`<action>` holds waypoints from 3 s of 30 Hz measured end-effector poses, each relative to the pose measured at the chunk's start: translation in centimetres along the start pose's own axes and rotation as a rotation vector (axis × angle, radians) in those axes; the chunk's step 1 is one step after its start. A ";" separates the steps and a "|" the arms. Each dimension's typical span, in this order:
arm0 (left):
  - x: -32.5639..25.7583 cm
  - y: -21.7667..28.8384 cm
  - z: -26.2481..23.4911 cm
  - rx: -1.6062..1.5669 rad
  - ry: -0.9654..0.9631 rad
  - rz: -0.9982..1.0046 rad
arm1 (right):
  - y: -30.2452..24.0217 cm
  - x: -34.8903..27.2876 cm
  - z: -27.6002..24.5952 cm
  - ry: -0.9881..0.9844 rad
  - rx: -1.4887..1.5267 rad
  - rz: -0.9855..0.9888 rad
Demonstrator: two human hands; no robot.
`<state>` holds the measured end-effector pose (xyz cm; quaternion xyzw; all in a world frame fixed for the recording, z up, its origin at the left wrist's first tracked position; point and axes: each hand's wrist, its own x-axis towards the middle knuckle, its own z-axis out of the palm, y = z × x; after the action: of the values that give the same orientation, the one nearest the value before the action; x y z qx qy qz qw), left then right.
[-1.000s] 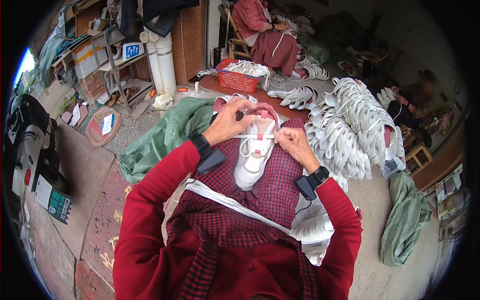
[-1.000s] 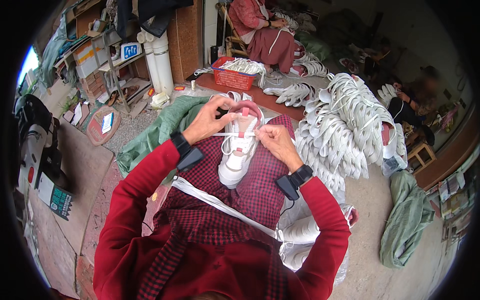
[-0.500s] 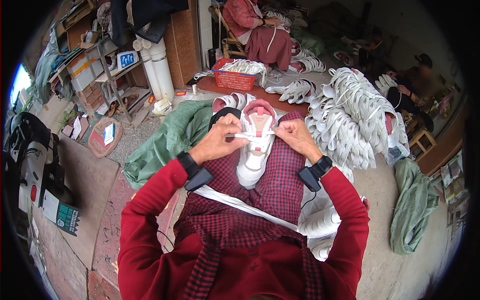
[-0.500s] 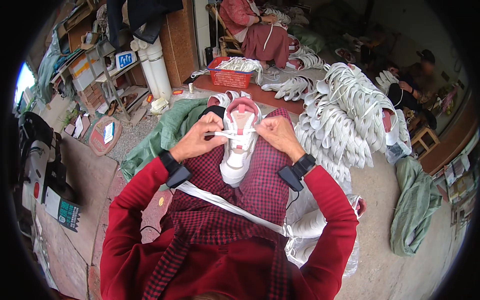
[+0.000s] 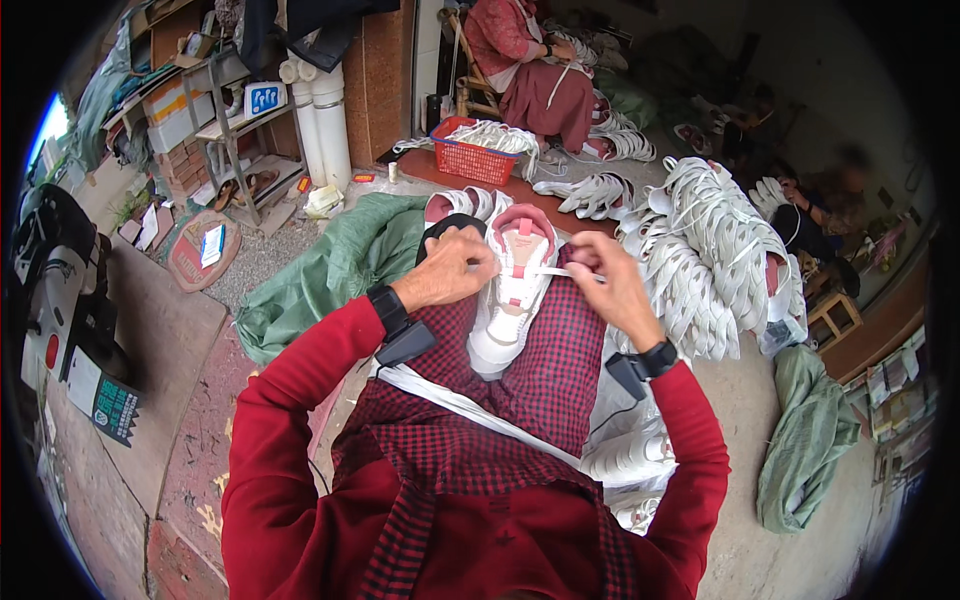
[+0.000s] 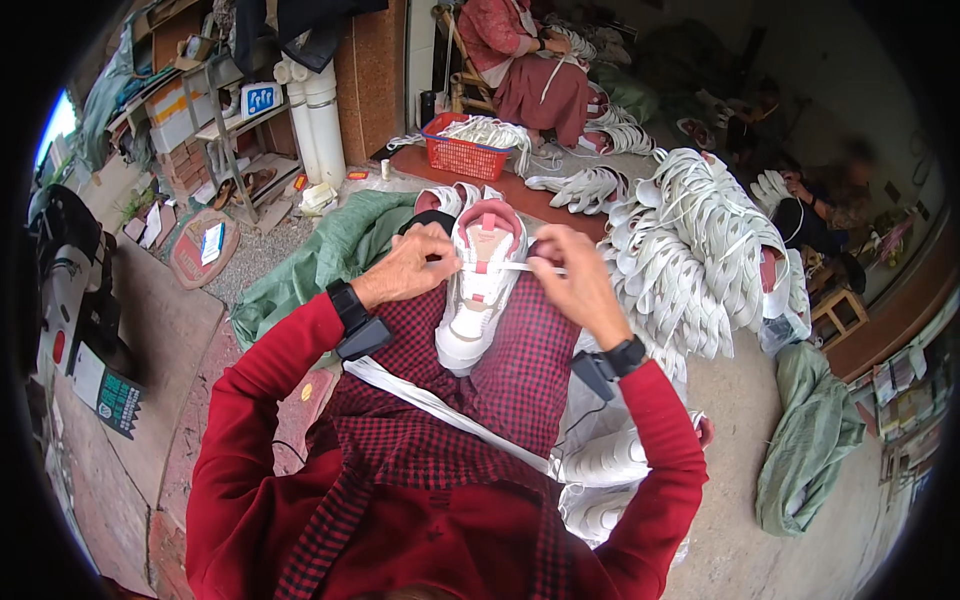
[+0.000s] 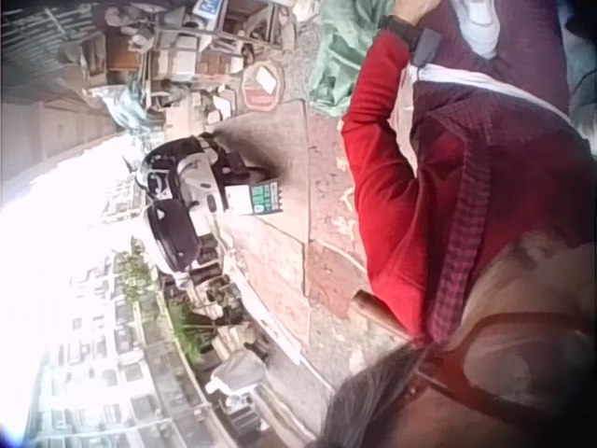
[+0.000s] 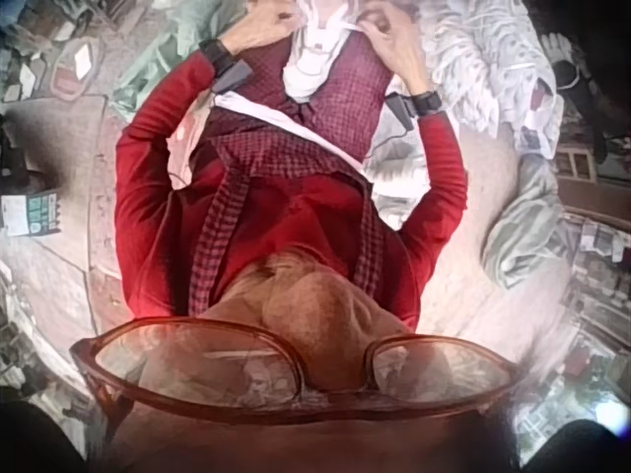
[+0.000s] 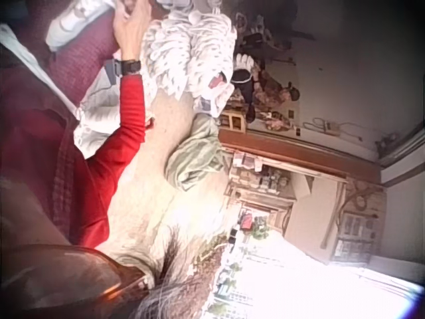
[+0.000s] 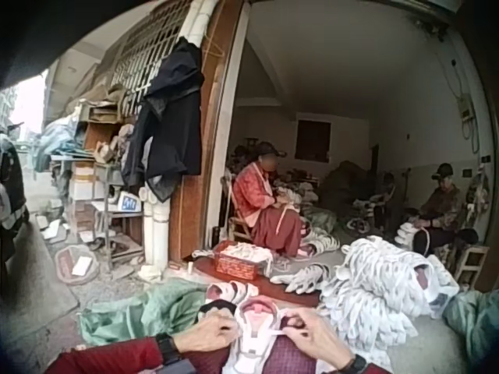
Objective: Lacing white and pink athletic shoes by hand.
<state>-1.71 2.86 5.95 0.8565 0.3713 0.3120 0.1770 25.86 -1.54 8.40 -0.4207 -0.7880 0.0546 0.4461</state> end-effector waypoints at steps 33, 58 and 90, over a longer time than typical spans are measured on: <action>-7.5 -11.9 -16.6 0.877 0.045 0.435 | 6.0 -7.3 -15.9 -0.114 -0.782 -0.174; -2.3 -1.3 -3.4 -0.099 0.577 0.117 | -0.1 -4.1 3.3 0.385 0.490 0.356; -0.9 -2.0 5.8 -0.882 0.417 -0.076 | 1.4 -1.4 3.3 -0.142 0.353 0.334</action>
<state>0.63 3.14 0.20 0.6048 0.2623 0.5978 0.4561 24.62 -0.70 4.83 -0.4557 -0.7153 0.2937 0.4408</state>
